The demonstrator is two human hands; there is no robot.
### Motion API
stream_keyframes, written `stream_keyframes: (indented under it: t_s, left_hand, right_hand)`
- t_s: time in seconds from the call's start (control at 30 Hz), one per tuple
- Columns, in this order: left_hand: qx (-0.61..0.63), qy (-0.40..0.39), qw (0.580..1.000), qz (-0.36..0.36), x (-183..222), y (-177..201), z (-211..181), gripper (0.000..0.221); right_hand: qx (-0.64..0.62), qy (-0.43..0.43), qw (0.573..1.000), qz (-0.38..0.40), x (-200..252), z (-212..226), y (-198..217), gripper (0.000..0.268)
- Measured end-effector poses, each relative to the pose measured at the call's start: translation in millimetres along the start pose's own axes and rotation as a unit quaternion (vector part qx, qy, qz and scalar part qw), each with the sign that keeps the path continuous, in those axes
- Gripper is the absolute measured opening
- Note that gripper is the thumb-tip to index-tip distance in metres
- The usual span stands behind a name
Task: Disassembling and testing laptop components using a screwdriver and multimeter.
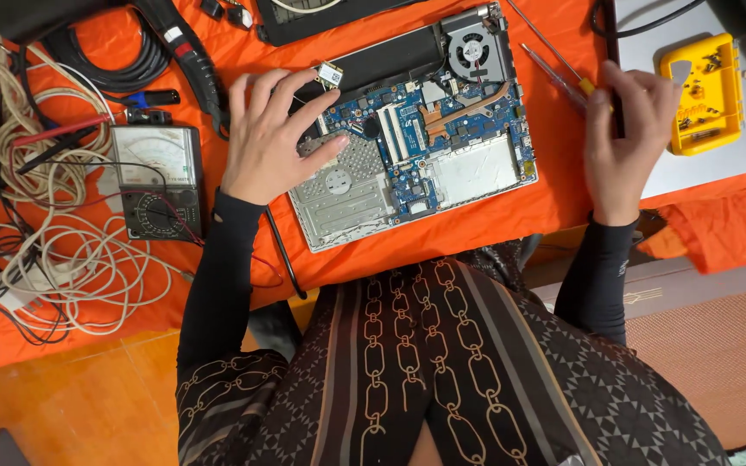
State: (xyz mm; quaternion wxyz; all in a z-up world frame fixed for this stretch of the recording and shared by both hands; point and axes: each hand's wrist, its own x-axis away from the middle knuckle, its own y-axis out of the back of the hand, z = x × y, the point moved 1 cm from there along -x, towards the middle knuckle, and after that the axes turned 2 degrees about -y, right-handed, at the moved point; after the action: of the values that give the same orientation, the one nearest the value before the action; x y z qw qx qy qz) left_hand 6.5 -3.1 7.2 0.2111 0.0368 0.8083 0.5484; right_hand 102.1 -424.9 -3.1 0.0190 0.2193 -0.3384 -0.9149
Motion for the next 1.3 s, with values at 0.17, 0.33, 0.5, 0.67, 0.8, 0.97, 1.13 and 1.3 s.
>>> stream_keyframes:
  t_s: [0.17, 0.33, 0.5, 0.67, 0.8, 0.97, 1.13, 1.3]
  left_hand:
    - [-0.009, -0.005, 1.000, -0.006, 2, -4, 2, 0.051]
    - [-0.004, -0.006, 1.000, -0.004, 2, -5, 2, 0.049]
    - [0.001, 0.001, 1.000, -0.009, 1, -7, -2, 0.042]
    - [0.009, 0.002, 1.000, -0.026, -2, -8, -6, 0.036]
    - [0.025, 0.022, 0.999, -0.028, -2, -11, -6, 0.033]
    - [0.029, 0.025, 0.999, -0.030, -2, -11, -6, 0.030]
    - [0.020, 0.019, 0.999, -0.028, -2, -12, -6, 0.030]
    - [0.034, 0.025, 0.999, -0.023, -3, -11, -8, 0.030]
  right_hand:
    - [0.133, 0.033, 0.990, 0.030, 15, -11, -7, 0.028]
    - [0.208, 0.062, 0.976, 0.030, 16, -2, -10, 0.028]
    - [0.227, 0.049, 0.972, 0.029, 24, -14, -13, 0.026]
    - [0.234, 0.053, 0.971, 0.016, 22, -5, -13, 0.026]
    - [0.218, 0.049, 0.975, 0.019, 28, -10, -12, 0.023]
    - [0.208, 0.078, 0.974, 0.045, 30, -12, -12, 0.010]
    - [0.169, 0.129, 0.973, 0.090, 26, -3, -13, 0.006]
    - [0.152, 0.136, 0.972, 0.114, 24, 6, -11, 0.004]
